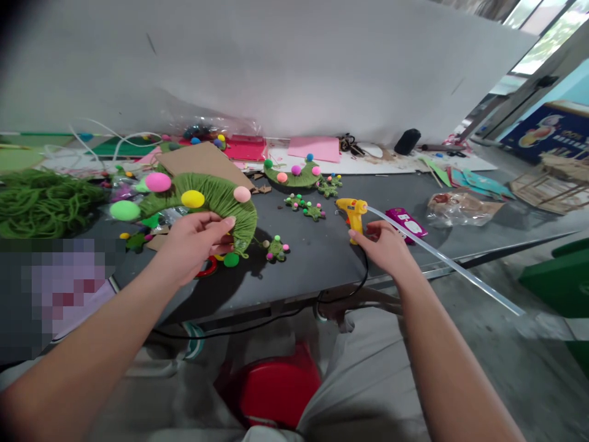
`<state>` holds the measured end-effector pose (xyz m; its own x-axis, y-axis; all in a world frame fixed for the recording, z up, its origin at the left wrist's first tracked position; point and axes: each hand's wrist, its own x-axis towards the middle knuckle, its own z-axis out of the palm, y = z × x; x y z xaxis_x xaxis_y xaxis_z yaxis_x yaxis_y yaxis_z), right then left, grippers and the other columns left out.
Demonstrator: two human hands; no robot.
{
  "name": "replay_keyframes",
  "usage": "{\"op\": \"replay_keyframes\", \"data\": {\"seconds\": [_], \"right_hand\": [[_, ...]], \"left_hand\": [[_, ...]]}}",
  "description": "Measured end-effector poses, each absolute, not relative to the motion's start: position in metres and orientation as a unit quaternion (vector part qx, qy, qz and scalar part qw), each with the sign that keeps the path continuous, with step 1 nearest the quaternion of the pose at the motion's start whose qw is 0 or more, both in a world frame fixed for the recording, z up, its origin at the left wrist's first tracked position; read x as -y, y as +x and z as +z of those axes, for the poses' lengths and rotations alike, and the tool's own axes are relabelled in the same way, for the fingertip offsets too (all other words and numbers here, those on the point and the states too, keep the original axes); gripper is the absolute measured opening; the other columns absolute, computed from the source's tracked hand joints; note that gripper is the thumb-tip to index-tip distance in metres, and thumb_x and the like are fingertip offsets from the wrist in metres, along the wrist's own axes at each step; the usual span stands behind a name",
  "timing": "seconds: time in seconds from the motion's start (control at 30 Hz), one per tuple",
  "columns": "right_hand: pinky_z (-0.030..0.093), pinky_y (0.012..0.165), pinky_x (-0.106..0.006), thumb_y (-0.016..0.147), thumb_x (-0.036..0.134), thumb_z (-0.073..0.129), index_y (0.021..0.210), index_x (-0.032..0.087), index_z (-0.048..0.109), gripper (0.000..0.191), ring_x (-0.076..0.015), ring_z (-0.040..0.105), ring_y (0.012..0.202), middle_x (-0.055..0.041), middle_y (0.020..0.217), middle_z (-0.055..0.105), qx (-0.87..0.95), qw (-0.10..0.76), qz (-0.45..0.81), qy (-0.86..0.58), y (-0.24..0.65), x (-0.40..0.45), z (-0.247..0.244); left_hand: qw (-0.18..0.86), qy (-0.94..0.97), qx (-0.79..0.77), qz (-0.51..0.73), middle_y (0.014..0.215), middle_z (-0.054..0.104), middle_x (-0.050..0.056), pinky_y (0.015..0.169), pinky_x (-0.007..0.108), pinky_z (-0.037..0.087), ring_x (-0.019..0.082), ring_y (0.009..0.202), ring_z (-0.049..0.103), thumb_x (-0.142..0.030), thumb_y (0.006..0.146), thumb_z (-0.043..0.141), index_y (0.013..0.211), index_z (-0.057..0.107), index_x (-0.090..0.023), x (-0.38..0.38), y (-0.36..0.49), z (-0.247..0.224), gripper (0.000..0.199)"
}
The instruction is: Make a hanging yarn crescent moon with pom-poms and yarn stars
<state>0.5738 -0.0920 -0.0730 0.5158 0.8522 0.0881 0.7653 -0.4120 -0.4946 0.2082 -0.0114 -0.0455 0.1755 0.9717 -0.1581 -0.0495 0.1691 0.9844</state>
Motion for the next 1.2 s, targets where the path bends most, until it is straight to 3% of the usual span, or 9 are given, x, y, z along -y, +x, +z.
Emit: {"op": "replay_keyframes", "data": {"seconds": [0.13, 0.23, 0.3, 0.43, 0.5, 0.77, 0.93, 1.07, 1.2], "right_hand": [[0.043, 0.067, -0.037, 0.079, 0.067, 0.064, 0.081, 0.017, 0.066, 0.051, -0.0231, 0.06, 0.072, -0.0099, 0.08, 0.07, 0.524, 0.177, 0.143, -0.821, 0.562, 0.112, -0.05], [0.045, 0.066, -0.031, 0.087, 0.061, 0.061, 0.085, 0.018, 0.069, 0.043, -0.019, 0.06, 0.072, -0.0045, 0.077, 0.068, 0.649, 0.146, 0.339, -0.665, 0.521, 0.121, -0.034], [0.047, 0.069, -0.028, 0.091, 0.056, 0.059, 0.095, 0.02, 0.071, 0.038, -0.017, 0.062, 0.074, -0.0033, 0.083, 0.07, 0.701, 0.136, 0.389, -0.583, 0.477, 0.12, -0.032], [0.048, 0.075, -0.03, 0.096, 0.047, 0.056, 0.122, 0.02, 0.066, 0.039, -0.0211, 0.069, 0.087, -0.0074, 0.099, 0.074, 0.78, 0.161, 0.233, -0.557, 0.392, 0.11, -0.048], [0.047, 0.066, -0.031, 0.099, 0.053, 0.049, 0.127, 0.019, 0.063, 0.047, -0.0246, 0.071, 0.076, -0.0085, 0.084, 0.075, 0.768, 0.103, 0.168, -0.609, 0.366, 0.104, -0.057], [0.047, 0.058, -0.032, 0.097, 0.062, 0.045, 0.106, 0.02, 0.066, 0.048, -0.0286, 0.073, 0.069, -0.0098, 0.077, 0.075, 0.753, 0.055, 0.043, -0.655, 0.338, 0.08, -0.071], [0.044, 0.059, -0.03, 0.098, 0.052, 0.05, 0.102, 0.019, 0.069, 0.039, -0.025, 0.07, 0.067, -0.009, 0.076, 0.074, 0.77, 0.092, 0.054, -0.629, 0.336, 0.076, -0.075], [0.045, 0.062, -0.026, 0.089, 0.045, 0.067, 0.11, 0.018, 0.071, 0.035, -0.014, 0.06, 0.06, -0.0014, 0.068, 0.068, 0.779, 0.223, 0.264, -0.524, 0.349, 0.084, -0.072], [0.053, 0.066, -0.024, 0.085, 0.041, 0.075, 0.119, 0.018, 0.069, 0.042, -0.0118, 0.063, 0.071, -0.0025, 0.087, 0.069, 0.622, 0.33, 0.602, -0.377, 0.369, 0.091, -0.063]], "left_hand": [[0.594, 0.49, -0.469, 0.431, 0.06, 0.055, -0.004, 0.051, 0.023, 0.054, 0.011, 0.055, 0.055, -0.045, 0.065, 0.086, 0.073, 0.061, -0.017, 0.01, 0.207, -0.045, 0.039], [0.589, 0.497, -0.471, 0.43, 0.062, 0.058, -0.003, 0.055, 0.024, 0.056, 0.012, 0.057, 0.058, -0.045, 0.065, 0.086, 0.076, 0.061, -0.016, 0.008, 0.207, -0.043, 0.039], [0.581, 0.498, -0.476, 0.434, 0.065, 0.061, -0.002, 0.062, 0.028, 0.059, 0.014, 0.061, 0.062, -0.044, 0.067, 0.085, 0.078, 0.062, -0.016, 0.007, 0.207, -0.044, 0.039], [0.577, 0.498, -0.47, 0.445, 0.069, 0.065, -0.001, 0.07, 0.031, 0.061, 0.015, 0.064, 0.066, -0.043, 0.069, 0.082, 0.081, 0.062, -0.015, 0.004, 0.21, -0.048, 0.036], [0.579, 0.498, -0.467, 0.446, 0.069, 0.066, -0.001, 0.069, 0.031, 0.061, 0.015, 0.062, 0.066, -0.042, 0.071, 0.081, 0.081, 0.062, -0.015, 0.003, 0.212, -0.05, 0.035], [0.581, 0.49, -0.458, 0.46, 0.071, 0.069, 0.001, 0.066, 0.029, 0.059, 0.015, 0.063, 0.067, -0.037, 0.074, 0.077, 0.081, 0.063, -0.015, -0.001, 0.212, -0.051, 0.027], [0.576, 0.486, -0.469, 0.46, 0.068, 0.067, 0.0, 0.067, 0.031, 0.06, 0.015, 0.061, 0.066, -0.035, 0.074, 0.076, 0.078, 0.062, -0.015, 0.001, 0.209, -0.046, 0.025], [0.571, 0.484, -0.468, 0.469, 0.066, 0.066, 0.0, 0.064, 0.03, 0.059, 0.015, 0.061, 0.065, -0.036, 0.073, 0.077, 0.077, 0.062, -0.015, 0.002, 0.206, -0.044, 0.026], [0.571, 0.482, -0.469, 0.471, 0.062, 0.063, -0.001, 0.06, 0.028, 0.058, 0.014, 0.059, 0.062, -0.037, 0.072, 0.079, 0.075, 0.062, -0.014, 0.002, 0.207, -0.044, 0.028]]}}
